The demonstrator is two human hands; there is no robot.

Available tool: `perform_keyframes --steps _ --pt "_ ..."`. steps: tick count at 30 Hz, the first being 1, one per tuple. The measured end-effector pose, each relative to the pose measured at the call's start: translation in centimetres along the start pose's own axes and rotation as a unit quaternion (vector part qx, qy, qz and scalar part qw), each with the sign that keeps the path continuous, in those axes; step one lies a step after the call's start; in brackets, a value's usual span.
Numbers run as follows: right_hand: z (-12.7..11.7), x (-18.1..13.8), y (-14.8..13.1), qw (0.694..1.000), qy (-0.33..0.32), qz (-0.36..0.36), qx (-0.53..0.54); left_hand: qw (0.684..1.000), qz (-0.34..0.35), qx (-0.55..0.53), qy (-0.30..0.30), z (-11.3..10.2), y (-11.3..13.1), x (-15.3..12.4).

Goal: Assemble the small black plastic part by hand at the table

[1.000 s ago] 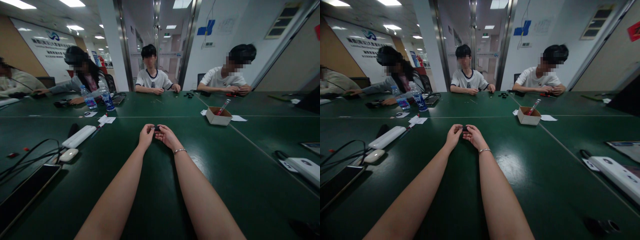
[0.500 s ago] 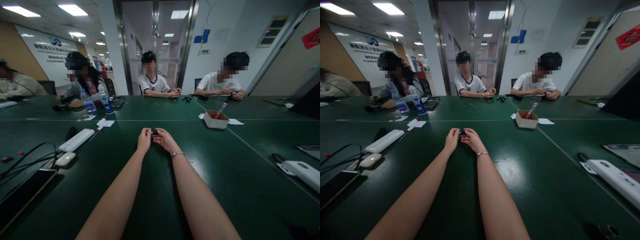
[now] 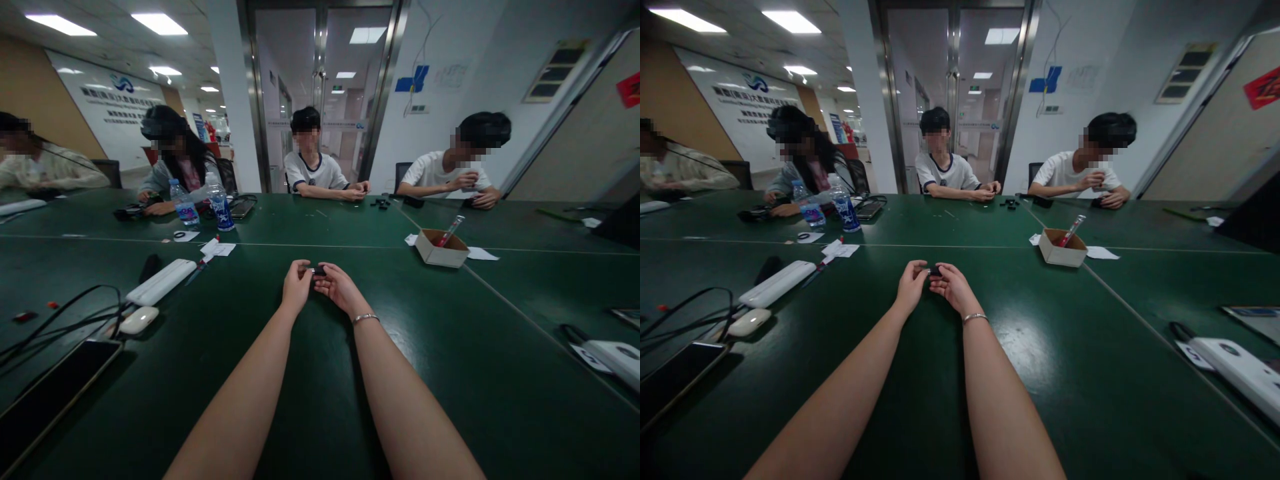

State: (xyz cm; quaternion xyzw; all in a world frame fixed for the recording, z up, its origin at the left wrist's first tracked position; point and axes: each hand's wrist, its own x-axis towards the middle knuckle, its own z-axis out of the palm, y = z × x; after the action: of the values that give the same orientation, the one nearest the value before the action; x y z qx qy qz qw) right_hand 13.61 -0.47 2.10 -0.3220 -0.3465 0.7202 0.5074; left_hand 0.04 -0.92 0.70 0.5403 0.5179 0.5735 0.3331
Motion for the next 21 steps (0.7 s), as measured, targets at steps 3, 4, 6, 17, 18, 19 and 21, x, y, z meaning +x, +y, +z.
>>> perform_keyframes --steps 3,4,6,17,18,19,21 --pt "-0.06 -0.08 0.08 1.000 -0.001 -0.010 0.004 1.000 0.003 -0.001 -0.005 -0.02 0.03 -0.02" --pt "-0.05 -0.09 0.12 1.000 -0.001 -0.011 0.004 1.000 -0.001 0.001 -0.008 -0.01 -0.02 -0.01" --pt "-0.03 -0.08 0.18 1.000 0.002 -0.009 -0.001 1.000 -0.006 0.012 -0.011 0.03 -0.20 0.03" --pt "0.13 0.02 0.11 1.000 0.007 -0.001 0.011 0.999 -0.010 0.040 0.012 0.32 -0.62 0.17" --pt "0.13 0.04 0.13 1.000 0.007 -0.003 0.011 0.999 -0.012 0.044 0.010 0.27 -0.60 0.13" --pt "0.12 0.05 0.16 1.000 0.007 -0.004 0.009 0.999 -0.012 0.050 0.008 0.22 -0.60 0.09" --pt "0.11 0.07 0.22 1.000 0.005 -0.005 0.005 0.998 -0.013 0.056 0.001 0.12 -0.65 0.06"
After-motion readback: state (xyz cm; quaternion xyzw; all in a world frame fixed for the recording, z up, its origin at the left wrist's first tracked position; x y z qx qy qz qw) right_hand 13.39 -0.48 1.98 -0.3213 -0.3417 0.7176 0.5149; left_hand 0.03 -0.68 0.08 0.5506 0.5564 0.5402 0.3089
